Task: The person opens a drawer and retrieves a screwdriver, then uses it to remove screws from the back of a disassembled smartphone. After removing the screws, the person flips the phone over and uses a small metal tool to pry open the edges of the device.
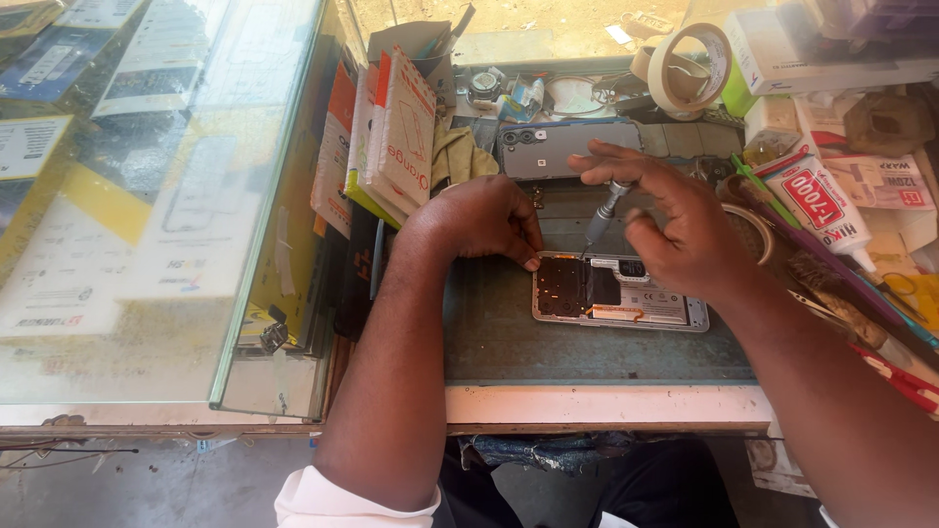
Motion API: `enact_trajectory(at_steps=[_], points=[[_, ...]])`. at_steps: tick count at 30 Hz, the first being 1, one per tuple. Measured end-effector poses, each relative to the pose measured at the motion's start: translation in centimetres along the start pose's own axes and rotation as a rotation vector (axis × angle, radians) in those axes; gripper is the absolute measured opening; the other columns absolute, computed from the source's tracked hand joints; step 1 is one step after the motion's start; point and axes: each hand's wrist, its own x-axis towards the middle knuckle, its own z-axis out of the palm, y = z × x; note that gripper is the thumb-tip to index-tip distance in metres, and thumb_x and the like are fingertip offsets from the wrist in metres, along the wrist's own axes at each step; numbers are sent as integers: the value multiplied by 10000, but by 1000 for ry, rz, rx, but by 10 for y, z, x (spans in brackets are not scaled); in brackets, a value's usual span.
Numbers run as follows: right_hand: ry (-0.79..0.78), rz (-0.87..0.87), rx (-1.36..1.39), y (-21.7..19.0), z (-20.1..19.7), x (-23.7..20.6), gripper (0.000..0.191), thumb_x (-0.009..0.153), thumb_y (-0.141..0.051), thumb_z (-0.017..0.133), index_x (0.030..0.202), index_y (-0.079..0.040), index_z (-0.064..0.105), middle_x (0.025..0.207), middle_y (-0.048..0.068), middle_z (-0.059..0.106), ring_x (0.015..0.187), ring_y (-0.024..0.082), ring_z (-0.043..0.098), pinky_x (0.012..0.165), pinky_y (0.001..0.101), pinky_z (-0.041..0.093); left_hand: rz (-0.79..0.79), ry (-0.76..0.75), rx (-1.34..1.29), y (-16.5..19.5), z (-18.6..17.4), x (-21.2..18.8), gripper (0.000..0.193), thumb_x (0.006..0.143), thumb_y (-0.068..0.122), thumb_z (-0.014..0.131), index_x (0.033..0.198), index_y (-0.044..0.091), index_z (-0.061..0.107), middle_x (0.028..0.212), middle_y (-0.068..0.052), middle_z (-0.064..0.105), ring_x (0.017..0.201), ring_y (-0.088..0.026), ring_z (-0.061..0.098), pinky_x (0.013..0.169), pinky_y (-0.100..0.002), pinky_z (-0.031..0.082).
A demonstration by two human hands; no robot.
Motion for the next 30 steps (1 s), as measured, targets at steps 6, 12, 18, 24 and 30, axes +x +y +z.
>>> enact_trajectory(at_steps=[6,12,18,24,30], points=[[-2,-4,-98,-2,1,1,522,888,49,686,1372,-82,538,1468,120,602,1526,293,425,1252,481,355,-5,10,20,0,0,-1,297,642,232,927,913,157,832,875,-17,803,821,-166,754,767,-335,585],[-14,-53,-111,1,0,-1,518,902,89,603,1383,-95,540,1498,113,592,1544,299,416,1280,502,336,-2,11,27,2,1,-2,295,643,237,928,907,149,829,873,-23,804,818,-168,754,766,-336,582],[-25,-37,-121,1,-2,0,535,919,9,663,1423,-99,522,1512,127,557,1513,302,425,1256,500,348,52,47,22,1,0,-4,308,636,232,931,913,148,825,840,-29,787,792,-172,743,733,-345,576],[10,-120,-146,5,-3,-4,537,948,-70,740,1442,-113,533,1443,136,617,1407,293,547,1196,446,422,99,235,28,-2,1,-1,288,652,219,922,910,143,817,769,-47,753,716,-187,724,672,-355,568],[-104,126,263,12,1,-9,642,953,79,552,1552,-138,473,1257,108,701,1169,161,705,888,280,593,140,366,52,-2,2,-1,185,710,169,879,866,108,799,747,-69,740,657,-211,707,638,-374,560]])
